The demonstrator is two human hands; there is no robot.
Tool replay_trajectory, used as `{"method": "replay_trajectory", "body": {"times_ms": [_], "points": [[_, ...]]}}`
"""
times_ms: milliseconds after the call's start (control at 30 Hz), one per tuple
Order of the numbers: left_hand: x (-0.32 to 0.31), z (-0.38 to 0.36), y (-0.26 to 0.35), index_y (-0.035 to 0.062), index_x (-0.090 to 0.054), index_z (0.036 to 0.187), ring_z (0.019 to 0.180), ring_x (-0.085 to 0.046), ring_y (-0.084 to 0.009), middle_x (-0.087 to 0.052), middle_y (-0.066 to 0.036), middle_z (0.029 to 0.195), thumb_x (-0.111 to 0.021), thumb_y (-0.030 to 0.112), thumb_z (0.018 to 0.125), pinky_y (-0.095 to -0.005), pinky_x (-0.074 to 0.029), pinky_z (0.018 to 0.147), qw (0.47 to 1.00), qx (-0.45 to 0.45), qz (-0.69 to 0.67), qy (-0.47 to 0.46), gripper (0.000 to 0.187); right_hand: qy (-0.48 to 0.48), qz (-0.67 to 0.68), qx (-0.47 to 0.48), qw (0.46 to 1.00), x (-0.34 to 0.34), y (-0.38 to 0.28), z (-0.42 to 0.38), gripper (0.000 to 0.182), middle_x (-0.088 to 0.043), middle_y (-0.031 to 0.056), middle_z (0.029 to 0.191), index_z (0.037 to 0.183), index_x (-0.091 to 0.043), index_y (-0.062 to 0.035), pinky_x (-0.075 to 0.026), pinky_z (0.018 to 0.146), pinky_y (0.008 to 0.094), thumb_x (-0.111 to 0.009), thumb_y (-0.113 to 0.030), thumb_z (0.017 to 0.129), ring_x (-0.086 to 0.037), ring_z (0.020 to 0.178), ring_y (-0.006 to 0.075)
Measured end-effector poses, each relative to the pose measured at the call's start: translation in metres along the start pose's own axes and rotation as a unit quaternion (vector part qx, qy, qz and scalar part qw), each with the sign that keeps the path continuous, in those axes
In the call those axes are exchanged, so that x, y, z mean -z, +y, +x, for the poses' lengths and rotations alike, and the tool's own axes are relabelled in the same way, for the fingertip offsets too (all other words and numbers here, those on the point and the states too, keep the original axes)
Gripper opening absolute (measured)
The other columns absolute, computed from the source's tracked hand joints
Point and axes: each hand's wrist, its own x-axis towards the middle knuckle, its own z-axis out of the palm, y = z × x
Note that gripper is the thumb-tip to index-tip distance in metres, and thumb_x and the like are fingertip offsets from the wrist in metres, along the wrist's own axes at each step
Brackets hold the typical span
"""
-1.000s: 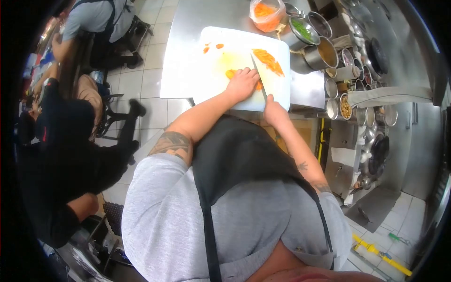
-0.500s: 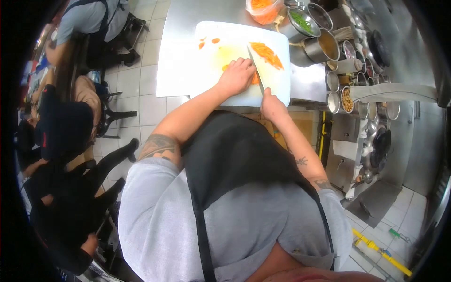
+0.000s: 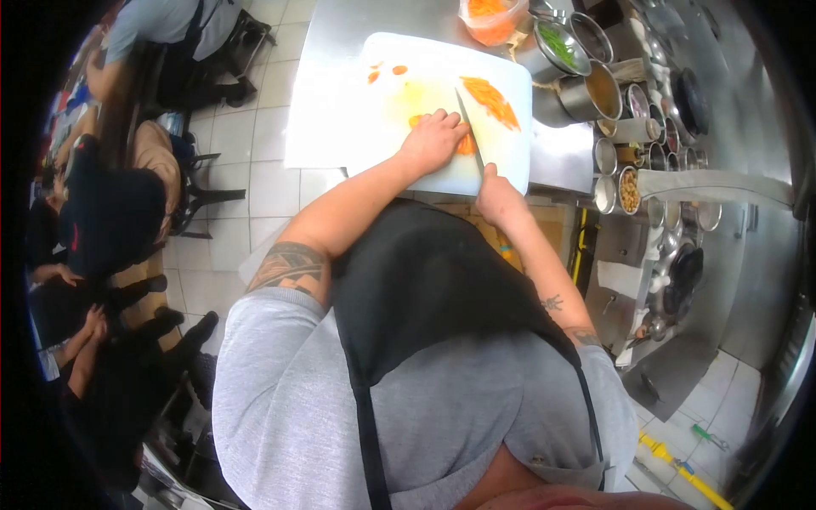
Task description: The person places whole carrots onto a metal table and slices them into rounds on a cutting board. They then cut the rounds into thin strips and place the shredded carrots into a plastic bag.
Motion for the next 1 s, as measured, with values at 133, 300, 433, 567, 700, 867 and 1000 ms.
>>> {"method": "replay_trajectory", "body": {"times_ms": [133, 300, 433, 567, 700, 867, 1000], "points": [[0.001, 0.001, -0.004, 0.0107, -0.068, 0.123, 0.109, -0.059, -0.0295, -0.061, -0.008, 0.113, -0.058, 0.016, 0.094, -0.0441, -0.050, 0.094, 1.000, -0.003, 0.000, -0.003, 0.031, 0.037, 0.022, 0.014, 0.999, -0.008, 0.000, 0.021, 0.032, -0.071, 0.0355, 0.107, 0.123, -0.047, 0.0061, -0.055, 0.094, 0.0550, -0.052, -0.005, 0.093, -0.070, 0.105, 0.0494], [-0.005, 0.000, -0.002, 0.0110, -0.068, 0.123, 0.109, -0.058, -0.0295, -0.061, -0.008, 0.113, -0.058, 0.017, 0.095, -0.0446, -0.050, 0.094, 1.000, -0.005, 0.003, 0.000, 0.030, -0.018, 0.007, 0.001, 1.000, 0.022, -0.008, -0.007, 0.032, -0.071, 0.0354, 0.106, 0.124, -0.047, 0.0061, -0.054, 0.094, 0.0556, -0.051, -0.004, 0.093, -0.071, 0.105, 0.0488], [-0.004, 0.002, -0.004, 0.0109, -0.068, 0.122, 0.111, -0.058, -0.0293, -0.061, -0.008, 0.113, -0.058, 0.018, 0.095, -0.0444, -0.049, 0.095, 1.000, -0.002, -0.002, 0.009, 0.030, 0.025, -0.002, -0.004, 1.000, -0.015, -0.002, 0.013, 0.033, -0.071, 0.0348, 0.106, 0.125, -0.048, 0.0064, -0.055, 0.093, 0.0542, -0.051, -0.004, 0.093, -0.071, 0.105, 0.0481], [0.000, 0.001, -0.001, 0.0110, -0.068, 0.126, 0.112, -0.058, -0.0294, -0.061, -0.008, 0.113, -0.058, 0.018, 0.095, -0.0446, -0.049, 0.096, 1.000, 0.001, 0.002, -0.014, 0.032, -0.010, 0.020, -0.006, 1.000, 0.022, -0.012, 0.024, 0.037, -0.071, 0.0350, 0.107, 0.128, -0.047, 0.0067, -0.055, 0.095, 0.0547, -0.051, -0.004, 0.093, -0.071, 0.106, 0.0481], [-0.005, -0.001, -0.003, 0.0116, -0.069, 0.124, 0.110, -0.058, -0.0295, -0.061, -0.008, 0.111, -0.060, 0.018, 0.095, -0.0449, -0.049, 0.094, 1.000, -0.001, 0.007, -0.007, 0.031, -0.017, 0.013, -0.003, 1.000, 0.016, -0.009, 0.002, 0.036, -0.071, 0.0348, 0.106, 0.128, -0.046, 0.0069, -0.055, 0.094, 0.0545, -0.050, -0.003, 0.094, -0.071, 0.106, 0.0475], [-0.008, -0.001, -0.005, 0.0123, -0.069, 0.122, 0.108, -0.058, -0.0290, -0.061, -0.007, 0.110, -0.061, 0.018, 0.095, -0.0443, -0.050, 0.092, 1.000, -0.003, -0.003, 0.028, 0.029, 0.035, 0.031, 0.006, 0.999, -0.011, 0.000, 0.031, 0.034, -0.070, 0.0371, 0.108, 0.125, -0.046, 0.0076, -0.054, 0.095, 0.0544, -0.052, -0.004, 0.093, -0.070, 0.108, 0.0493], [-0.006, 0.001, -0.004, 0.0118, -0.068, 0.124, 0.110, -0.058, -0.0286, -0.061, -0.007, 0.112, -0.061, 0.018, 0.095, -0.0435, -0.050, 0.093, 1.000, 0.000, 0.012, -0.005, 0.031, -0.064, 0.059, -0.030, 0.996, 0.045, -0.027, -0.009, 0.037, -0.070, 0.0373, 0.106, 0.126, -0.045, 0.0078, -0.054, 0.094, 0.0550, -0.052, -0.003, 0.092, -0.070, 0.106, 0.0503]]}}
